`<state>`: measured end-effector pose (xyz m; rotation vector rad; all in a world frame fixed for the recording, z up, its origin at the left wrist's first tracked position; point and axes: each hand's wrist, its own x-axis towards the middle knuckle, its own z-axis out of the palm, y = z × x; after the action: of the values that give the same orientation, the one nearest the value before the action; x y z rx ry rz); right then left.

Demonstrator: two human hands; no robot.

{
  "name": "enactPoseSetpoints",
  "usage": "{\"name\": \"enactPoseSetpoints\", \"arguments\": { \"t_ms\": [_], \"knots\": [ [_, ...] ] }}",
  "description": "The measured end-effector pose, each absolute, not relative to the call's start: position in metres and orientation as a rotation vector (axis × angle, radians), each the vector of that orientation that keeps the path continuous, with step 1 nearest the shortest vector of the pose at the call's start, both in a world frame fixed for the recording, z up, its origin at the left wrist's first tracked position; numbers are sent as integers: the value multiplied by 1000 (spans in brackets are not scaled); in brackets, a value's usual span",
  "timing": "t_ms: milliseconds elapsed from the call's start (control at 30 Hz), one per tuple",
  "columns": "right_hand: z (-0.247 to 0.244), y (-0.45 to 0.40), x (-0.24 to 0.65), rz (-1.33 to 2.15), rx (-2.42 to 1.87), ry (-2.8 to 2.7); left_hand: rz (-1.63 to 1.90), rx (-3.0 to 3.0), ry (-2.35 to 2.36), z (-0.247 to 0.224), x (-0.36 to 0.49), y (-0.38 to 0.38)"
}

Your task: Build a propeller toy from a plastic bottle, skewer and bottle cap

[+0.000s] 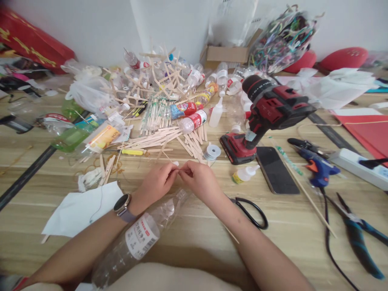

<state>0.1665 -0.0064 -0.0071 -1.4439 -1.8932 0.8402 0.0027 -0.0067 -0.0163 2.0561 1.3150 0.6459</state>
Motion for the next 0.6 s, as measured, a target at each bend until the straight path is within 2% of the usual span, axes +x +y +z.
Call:
{"name": "enactPoseSetpoints", "arguments": {
  "t_ms": [367, 600],
  "knots": [
    [-20, -9, 164, 409, -1189, -1991, 636, 1713, 1313, -11, 3, 2],
    [-17, -8, 161, 438, -1137, -2025, 691, 1812, 1327, -7, 2, -1]
  ]
}}
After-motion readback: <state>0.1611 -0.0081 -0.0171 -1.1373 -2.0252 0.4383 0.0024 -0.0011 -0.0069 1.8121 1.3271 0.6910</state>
